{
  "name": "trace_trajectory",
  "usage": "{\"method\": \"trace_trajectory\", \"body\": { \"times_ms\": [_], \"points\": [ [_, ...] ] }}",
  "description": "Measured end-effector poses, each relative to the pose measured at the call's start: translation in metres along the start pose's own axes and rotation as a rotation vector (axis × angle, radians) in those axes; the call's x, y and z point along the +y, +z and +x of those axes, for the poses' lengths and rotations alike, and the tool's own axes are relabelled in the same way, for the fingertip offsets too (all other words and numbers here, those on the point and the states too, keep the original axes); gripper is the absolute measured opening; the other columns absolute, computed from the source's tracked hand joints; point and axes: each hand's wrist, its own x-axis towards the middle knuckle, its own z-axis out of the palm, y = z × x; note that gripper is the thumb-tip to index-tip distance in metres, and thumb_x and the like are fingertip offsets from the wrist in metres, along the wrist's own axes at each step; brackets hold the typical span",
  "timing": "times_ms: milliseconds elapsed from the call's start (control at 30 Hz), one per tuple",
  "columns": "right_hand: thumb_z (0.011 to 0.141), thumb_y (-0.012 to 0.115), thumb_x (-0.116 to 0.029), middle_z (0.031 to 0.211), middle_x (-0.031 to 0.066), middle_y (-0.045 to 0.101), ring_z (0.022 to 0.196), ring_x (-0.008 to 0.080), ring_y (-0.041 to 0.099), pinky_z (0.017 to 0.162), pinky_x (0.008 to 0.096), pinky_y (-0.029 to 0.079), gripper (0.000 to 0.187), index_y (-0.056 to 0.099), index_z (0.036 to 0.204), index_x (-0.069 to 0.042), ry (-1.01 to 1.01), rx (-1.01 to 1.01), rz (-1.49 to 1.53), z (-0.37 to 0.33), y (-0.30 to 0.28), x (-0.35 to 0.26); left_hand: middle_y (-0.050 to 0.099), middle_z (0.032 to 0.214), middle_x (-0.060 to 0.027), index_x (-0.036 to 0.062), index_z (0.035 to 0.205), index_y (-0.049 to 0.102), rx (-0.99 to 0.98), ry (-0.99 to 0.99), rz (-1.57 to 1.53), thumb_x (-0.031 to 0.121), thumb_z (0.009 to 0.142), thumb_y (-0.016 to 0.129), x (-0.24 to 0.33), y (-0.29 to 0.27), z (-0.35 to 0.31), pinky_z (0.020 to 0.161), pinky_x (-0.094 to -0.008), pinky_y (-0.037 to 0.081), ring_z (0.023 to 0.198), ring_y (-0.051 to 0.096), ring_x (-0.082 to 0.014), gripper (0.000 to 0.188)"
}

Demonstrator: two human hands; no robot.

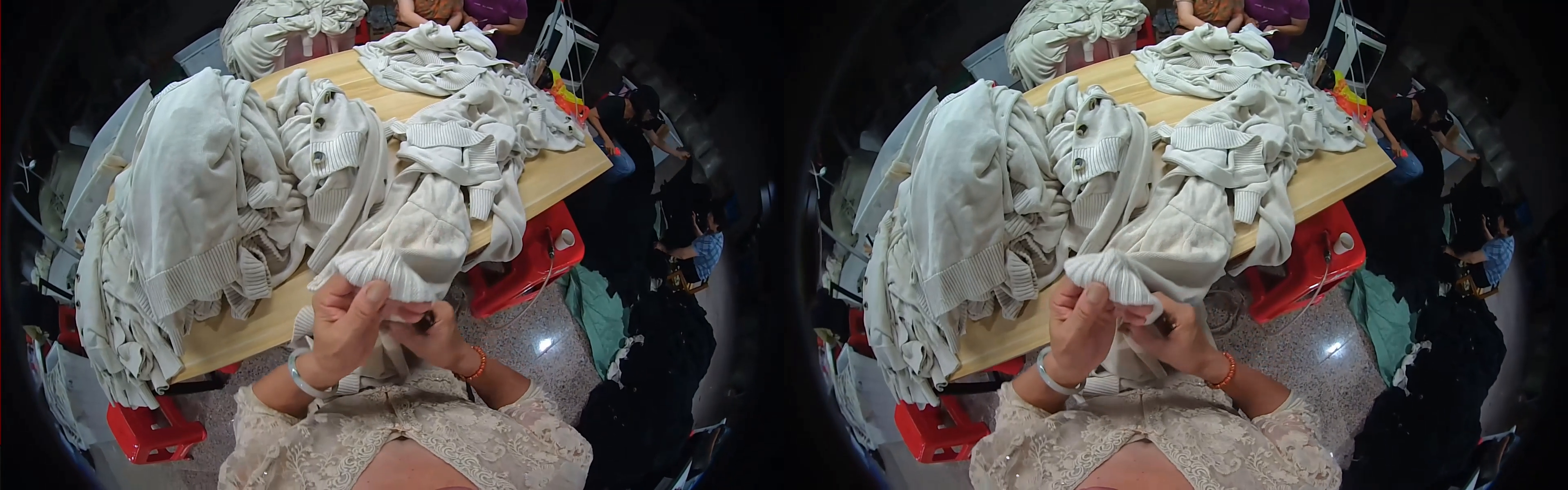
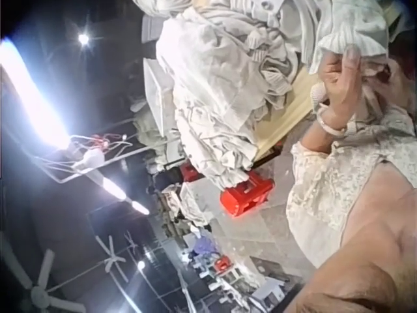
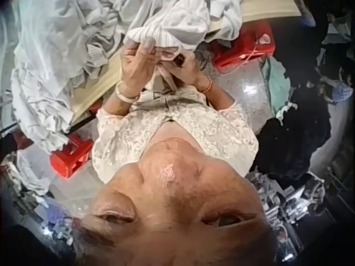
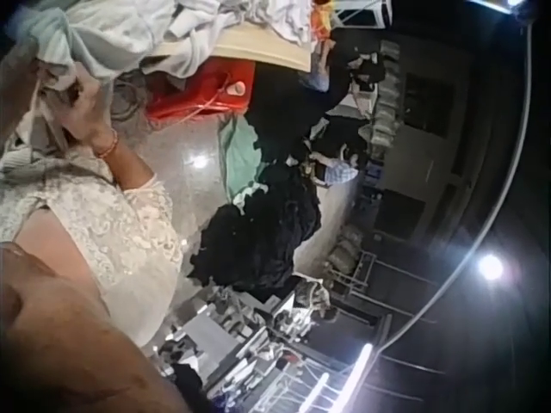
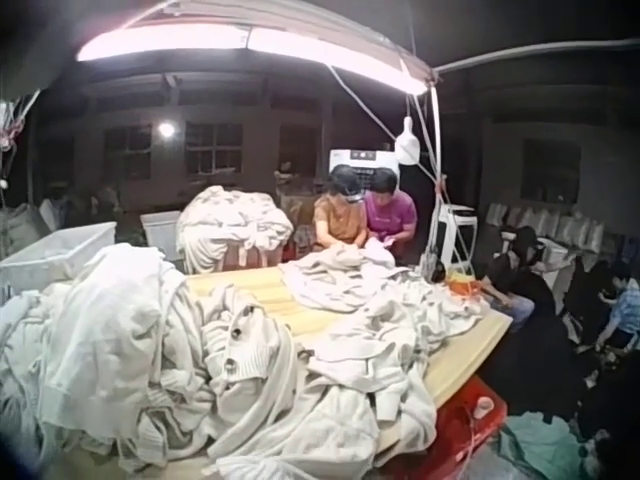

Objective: Trimming loose threads and excess material from white knit sweaters using small thread snips.

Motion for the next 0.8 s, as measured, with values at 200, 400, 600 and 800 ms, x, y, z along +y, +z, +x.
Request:
{"method": "trace_trajectory", "body": {
  "times_ms": [200, 400, 600, 800],
  "points": [
    [0.081, 0.074, -0.007, 0.082, -0.0033, 0.062, 0.071, 0.0021, 0.051, 0.06, 0.0197, 0.041, 0.021, 0.065, 0.099, -0.002, 0.159, 0.042, 0.03, 0.001, -0.035, -0.014, 0.059, 0.122, -0.0221, 0.0009, 0.132, 0.044, -0.197, 0.4, 0.044, 0.022, 0.101, 0.044, 0.039, 0.02, 0.019, 0.077, -0.0516, 0.059, 0.1, 0.066, -0.0368, 0.038],
    [0.081, 0.068, -0.001, 0.087, 0.0009, 0.061, 0.083, 0.0053, 0.057, 0.071, 0.0225, 0.047, 0.023, 0.06, 0.103, -0.001, 0.043, 0.223, -0.031, 0.0, -0.031, -0.028, 0.04, 0.142, -0.0213, -0.0034, 0.135, 0.039, -0.595, 0.578, -0.247, 0.024, 0.101, 0.045, 0.068, 0.06, 0.032, 0.11, -0.0524, 0.037, 0.131, 0.043, -0.036, 0.044],
    [0.09, 0.061, 0.0, 0.1, 0.0034, 0.065, 0.089, 0.0045, 0.059, 0.078, 0.02, 0.048, 0.035, 0.054, 0.125, 0.003, 0.044, -0.016, 0.462, -0.021, -0.062, -0.035, 0.041, 0.138, -0.0321, -0.0187, 0.136, 0.025, -0.943, 0.682, 0.16, 0.028, 0.104, 0.032, 0.105, 0.097, 0.051, 0.111, -0.0432, 0.038, 0.129, 0.046, -0.036, 0.057],
    [0.079, 0.077, -0.002, 0.082, 0.0024, 0.065, 0.076, 0.0077, 0.064, 0.066, 0.0238, 0.05, 0.026, 0.061, 0.099, 0.0, -0.063, -0.224, 0.235, -0.025, -0.045, -0.063, 0.041, 0.133, -0.0388, -0.0221, 0.134, 0.027, -0.946, 0.937, 0.189, 0.034, 0.103, 0.026, 0.083, 0.121, 0.072, 0.115, -0.0426, 0.032, 0.129, 0.044, -0.041, 0.064]
  ]
}}
